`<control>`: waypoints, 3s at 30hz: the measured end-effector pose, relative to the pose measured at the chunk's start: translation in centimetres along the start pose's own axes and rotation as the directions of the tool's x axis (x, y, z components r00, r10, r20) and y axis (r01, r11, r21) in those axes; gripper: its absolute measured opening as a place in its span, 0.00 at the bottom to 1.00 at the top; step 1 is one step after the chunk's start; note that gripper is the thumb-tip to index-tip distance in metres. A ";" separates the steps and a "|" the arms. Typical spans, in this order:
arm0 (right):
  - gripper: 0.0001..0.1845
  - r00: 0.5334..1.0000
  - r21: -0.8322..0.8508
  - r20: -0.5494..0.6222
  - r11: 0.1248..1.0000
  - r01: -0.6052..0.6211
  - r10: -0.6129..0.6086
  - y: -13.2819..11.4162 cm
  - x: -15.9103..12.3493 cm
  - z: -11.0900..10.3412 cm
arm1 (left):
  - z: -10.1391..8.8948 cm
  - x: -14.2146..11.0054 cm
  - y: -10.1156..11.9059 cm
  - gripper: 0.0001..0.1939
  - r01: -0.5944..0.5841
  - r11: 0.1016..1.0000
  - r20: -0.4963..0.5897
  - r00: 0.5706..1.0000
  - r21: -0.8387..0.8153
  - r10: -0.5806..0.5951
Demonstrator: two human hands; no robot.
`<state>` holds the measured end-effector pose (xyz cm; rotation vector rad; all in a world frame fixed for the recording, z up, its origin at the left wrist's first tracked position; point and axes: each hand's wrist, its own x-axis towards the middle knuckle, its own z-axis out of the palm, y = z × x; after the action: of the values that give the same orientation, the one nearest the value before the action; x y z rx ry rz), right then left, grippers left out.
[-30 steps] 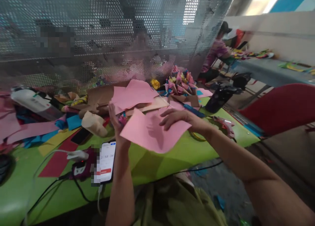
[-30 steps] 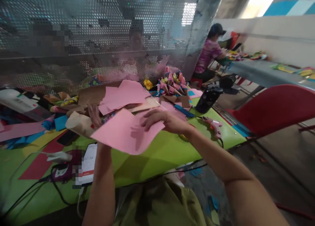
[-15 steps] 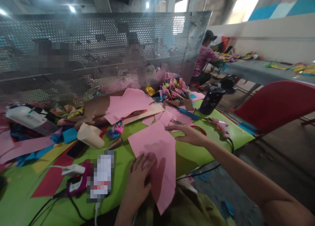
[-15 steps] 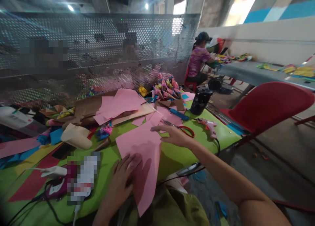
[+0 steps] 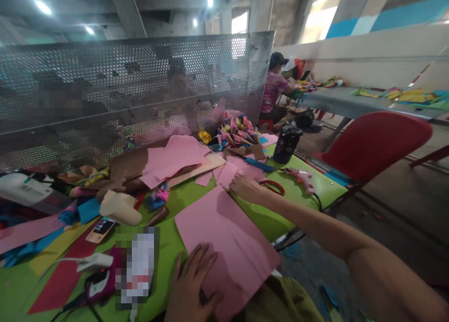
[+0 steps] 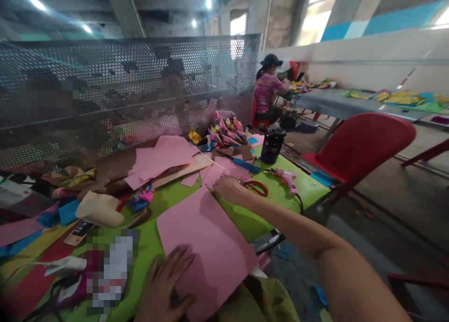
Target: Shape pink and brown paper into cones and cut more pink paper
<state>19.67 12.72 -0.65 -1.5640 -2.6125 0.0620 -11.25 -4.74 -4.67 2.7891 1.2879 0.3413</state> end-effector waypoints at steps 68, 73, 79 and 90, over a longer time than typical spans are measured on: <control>0.22 0.912 0.636 -0.137 0.740 -0.217 0.386 -5.9 -11.1 2.4 | -0.9 2.3 3.2 0.15 0.610 0.717 -0.292 0.656 -0.339 -0.696; 0.18 0.910 0.550 -0.187 0.807 -0.214 0.369 -6.0 -10.0 3.3 | -0.7 2.2 3.7 0.25 0.637 0.744 -0.293 0.686 -0.200 -0.666; 0.17 0.920 0.552 -0.166 0.806 -0.213 0.356 -5.5 -10.1 3.8 | -0.5 1.6 3.9 0.21 0.621 0.769 -0.201 0.742 -0.151 -0.639; 0.18 0.961 0.499 -0.194 0.863 -0.074 0.195 -5.6 -10.4 3.3 | -1.0 1.1 4.1 0.18 0.611 0.785 -0.171 0.767 -0.102 -0.618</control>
<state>19.28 0.90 -4.12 -1.4556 -2.0780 0.4760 -7.73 -6.57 -2.93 2.1491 2.1072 0.5895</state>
